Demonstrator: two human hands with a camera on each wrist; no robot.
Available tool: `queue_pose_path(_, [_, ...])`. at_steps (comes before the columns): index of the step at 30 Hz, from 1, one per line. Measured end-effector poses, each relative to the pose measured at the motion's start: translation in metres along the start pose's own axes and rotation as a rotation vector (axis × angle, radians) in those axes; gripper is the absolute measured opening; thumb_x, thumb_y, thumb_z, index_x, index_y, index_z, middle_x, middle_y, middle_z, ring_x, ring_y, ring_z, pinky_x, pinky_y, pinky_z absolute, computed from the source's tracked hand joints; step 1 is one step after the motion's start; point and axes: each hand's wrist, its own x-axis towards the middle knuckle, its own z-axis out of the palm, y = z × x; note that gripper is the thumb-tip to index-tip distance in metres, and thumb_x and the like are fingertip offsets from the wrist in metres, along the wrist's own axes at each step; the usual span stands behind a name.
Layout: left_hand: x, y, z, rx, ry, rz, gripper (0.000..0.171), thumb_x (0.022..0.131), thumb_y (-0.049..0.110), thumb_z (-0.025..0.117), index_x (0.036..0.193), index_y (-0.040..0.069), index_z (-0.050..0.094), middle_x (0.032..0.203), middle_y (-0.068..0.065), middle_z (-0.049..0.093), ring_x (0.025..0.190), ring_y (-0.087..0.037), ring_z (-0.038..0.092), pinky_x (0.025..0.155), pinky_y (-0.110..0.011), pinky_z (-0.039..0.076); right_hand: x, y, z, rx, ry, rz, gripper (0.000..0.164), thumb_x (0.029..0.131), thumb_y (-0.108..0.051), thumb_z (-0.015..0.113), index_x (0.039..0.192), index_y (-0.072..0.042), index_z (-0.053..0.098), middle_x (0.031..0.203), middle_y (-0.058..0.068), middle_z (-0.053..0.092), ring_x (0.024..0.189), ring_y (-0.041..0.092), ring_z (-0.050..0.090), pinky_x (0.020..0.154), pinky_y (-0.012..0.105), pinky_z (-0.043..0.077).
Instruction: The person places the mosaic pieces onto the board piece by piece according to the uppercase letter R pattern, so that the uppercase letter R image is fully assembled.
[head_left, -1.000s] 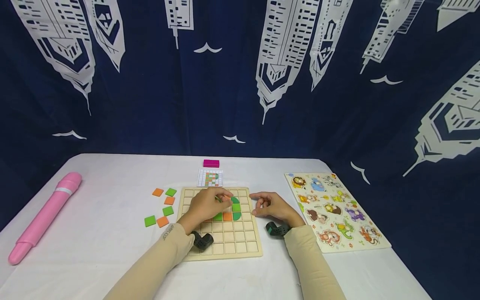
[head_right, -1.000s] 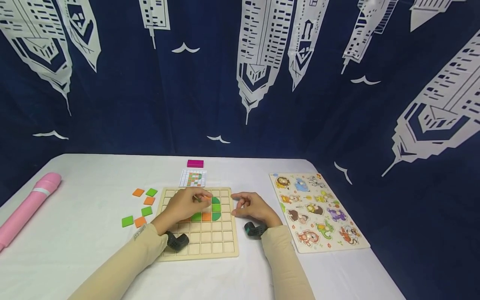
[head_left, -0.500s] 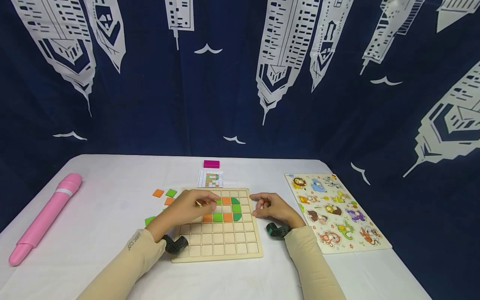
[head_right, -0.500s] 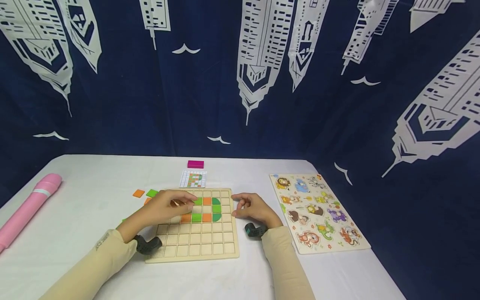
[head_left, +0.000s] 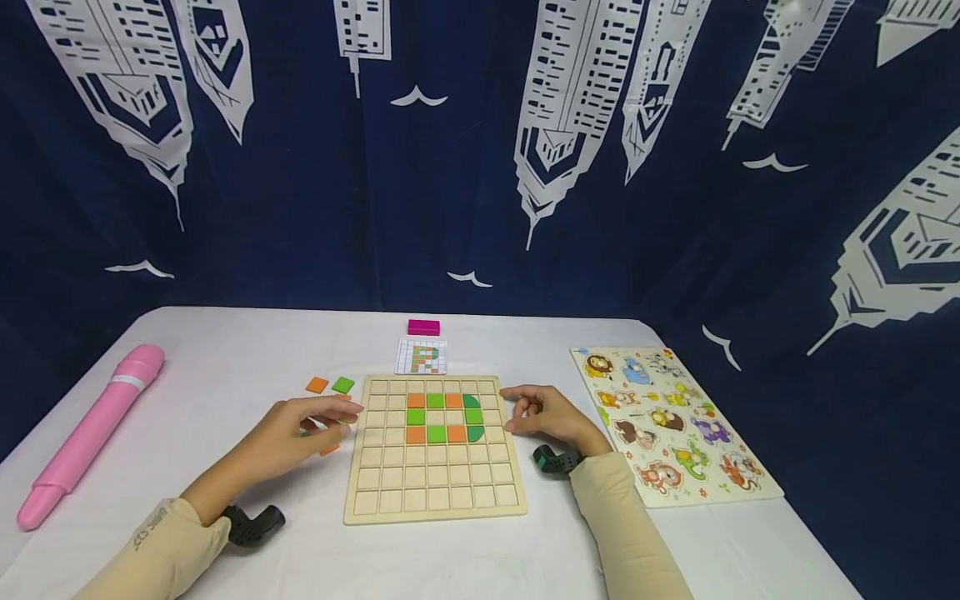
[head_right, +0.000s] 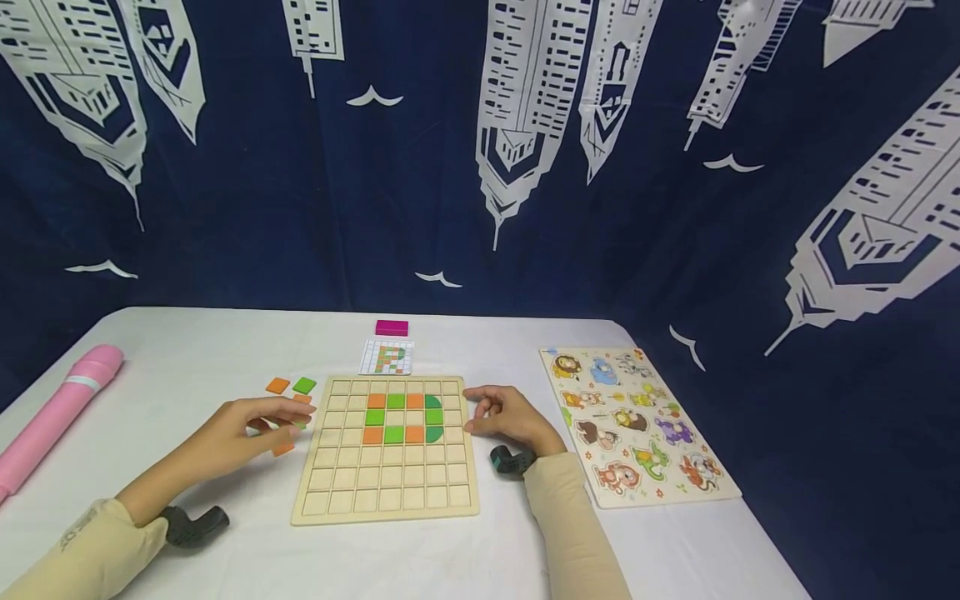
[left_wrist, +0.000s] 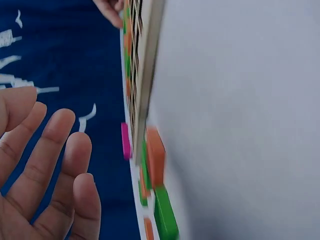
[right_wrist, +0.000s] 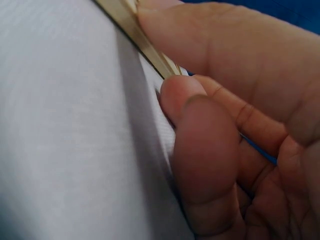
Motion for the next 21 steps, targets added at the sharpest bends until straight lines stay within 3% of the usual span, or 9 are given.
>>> queue_pose_path(8, [-0.012,-0.014,-0.012,-0.018,0.037,0.002,0.03,0.104,0.013,0.072,0.132,0.003,0.075,0.122,-0.006,0.08,0.104,-0.003,0.07,0.083,-0.027,0.057,0.0,0.0,0.0,0.009,-0.005,-0.001,0.061,0.089,0.006,0.081,0.143,0.018,0.055,0.088,0.001,0.062,0.068,0.008,0.047,0.063,0.019,0.042])
queue_pose_path(15, [-0.015,-0.025,-0.023,-0.001,0.056,-0.086,0.032,0.103,0.014,0.074,0.134,0.005,0.074,0.115,-0.003,0.08,0.097,-0.004,0.067,0.081,-0.026,0.056,0.001,0.002,0.0,0.002,0.006,-0.006,0.06,0.089,0.006,0.081,0.142,0.018,0.056,0.087,0.0,0.062,0.069,0.008,0.047,0.063,0.02,0.043])
queue_pose_path(21, [-0.021,-0.039,-0.037,0.093,0.085,-0.157,0.031,0.099,0.017,0.079,0.128,0.007,0.077,0.105,0.002,0.074,0.09,-0.009,0.063,0.075,-0.026,0.052,0.0,0.001,0.0,0.002,0.008,0.0,0.06,0.089,0.006,0.081,0.142,0.018,0.056,0.087,0.001,0.062,0.069,0.008,0.048,0.063,0.02,0.045])
